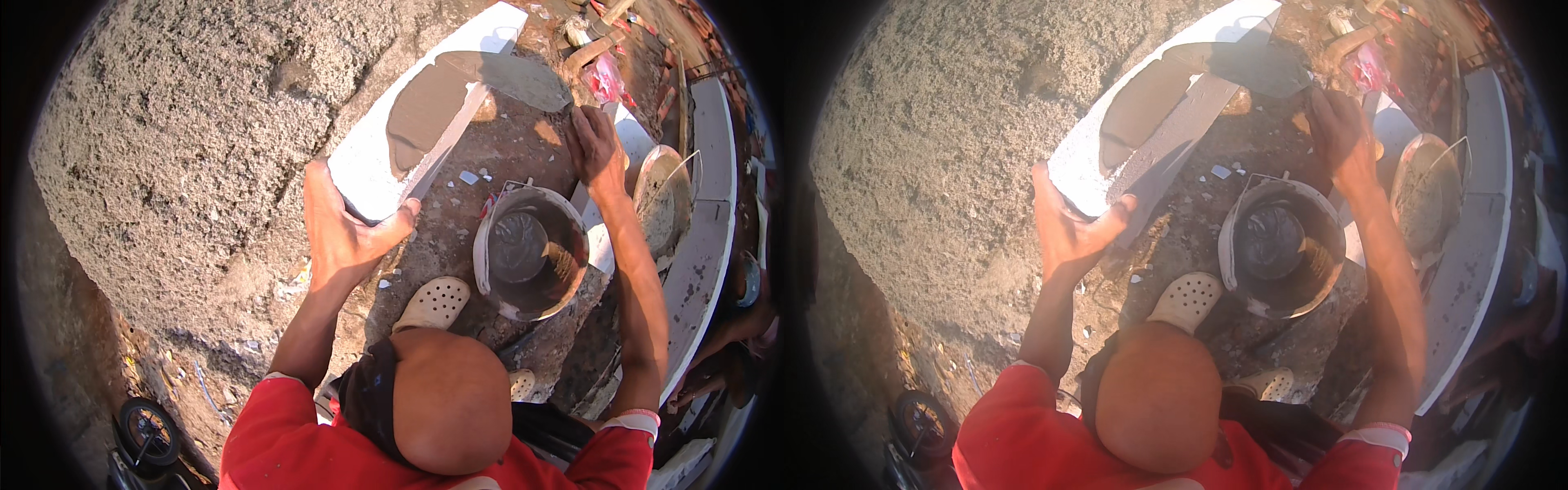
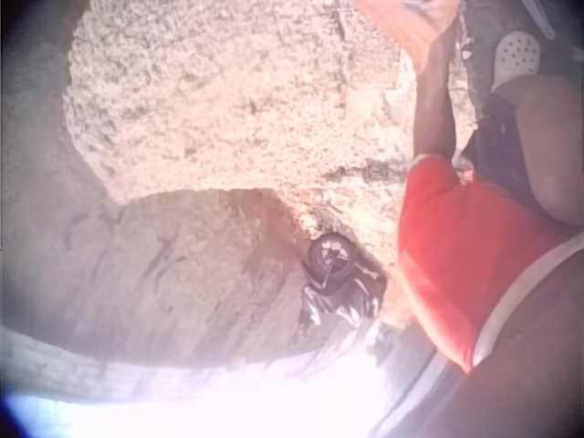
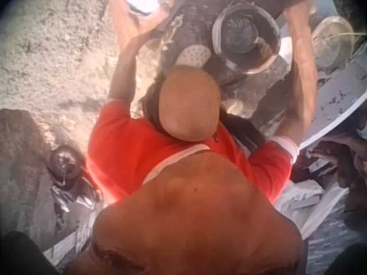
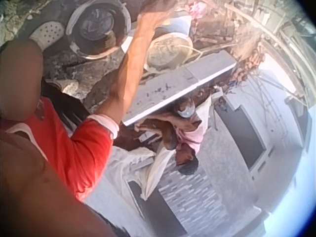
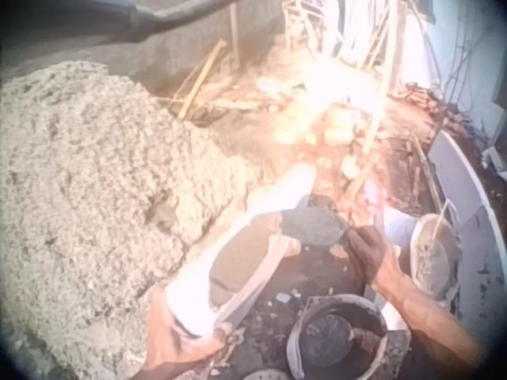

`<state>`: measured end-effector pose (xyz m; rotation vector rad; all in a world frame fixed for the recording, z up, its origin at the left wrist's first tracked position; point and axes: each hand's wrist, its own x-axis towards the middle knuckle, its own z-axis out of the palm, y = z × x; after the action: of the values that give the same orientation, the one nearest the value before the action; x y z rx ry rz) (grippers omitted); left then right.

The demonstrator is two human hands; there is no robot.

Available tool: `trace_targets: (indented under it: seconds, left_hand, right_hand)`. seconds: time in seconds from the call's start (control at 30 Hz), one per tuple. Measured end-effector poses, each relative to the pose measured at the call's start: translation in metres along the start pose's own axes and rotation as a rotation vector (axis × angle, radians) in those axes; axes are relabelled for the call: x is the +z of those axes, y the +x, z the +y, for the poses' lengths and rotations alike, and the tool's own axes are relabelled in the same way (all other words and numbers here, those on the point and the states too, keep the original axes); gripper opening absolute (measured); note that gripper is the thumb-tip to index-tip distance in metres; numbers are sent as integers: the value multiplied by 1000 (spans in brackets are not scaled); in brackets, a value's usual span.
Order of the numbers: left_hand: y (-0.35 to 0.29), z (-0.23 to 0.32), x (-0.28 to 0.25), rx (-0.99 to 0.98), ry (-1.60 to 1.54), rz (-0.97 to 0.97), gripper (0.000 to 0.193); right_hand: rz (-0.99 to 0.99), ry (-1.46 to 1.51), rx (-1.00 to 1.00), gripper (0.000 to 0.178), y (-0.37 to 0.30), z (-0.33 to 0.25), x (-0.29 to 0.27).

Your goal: The person scoops mortar from a bucket with a trowel, spreads it along a curved wall base, and places white rectangular blocks into the mortar. They tap and adjust the blocks with a hammer to align them along the curve.

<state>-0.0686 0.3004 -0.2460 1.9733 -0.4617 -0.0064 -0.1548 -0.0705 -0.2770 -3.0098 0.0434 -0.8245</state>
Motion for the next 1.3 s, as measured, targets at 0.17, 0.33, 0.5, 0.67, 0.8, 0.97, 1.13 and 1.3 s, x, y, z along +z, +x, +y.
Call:
trace_targets:
  seconds: [0.17, 0.33, 0.5, 0.67, 0.8, 0.97, 1.13, 1.3]
  left_hand:
    - [4, -1, -4, 15, 37, -3, 69]
    - [5, 8, -3, 2, 101, -3, 68]
    - [5, 13, -1, 19, 83, -4, 68]
    - [6, 5, -3, 46, 93, -14, 68]
    - [5, 3, 2, 87, 89, 20, 67]
    - [5, 5, 2, 83, 108, 11, 69]
    - [5, 3, -1, 107, 75, -18, 70]
    - [6, 4, 2, 109, 123, -1, 69]
  right_hand:
    - [-175, 12, 337, 31, -32, -13, -32]
    - [-53, 318, 155, 37, -34, -64, -60]
    - [-105, 301, -46, 41, -19, -102, -56]
    - [-195, 357, -108, 37, -22, -88, -105]
    - [-198, 387, 61, 35, -21, -88, -110]
    - [-232, 284, 43, 36, -4, -94, -92]
    - [-261, 411, -82, 39, -2, -89, -113]
    - [-167, 243, -40, 39, 2, -65, -82]
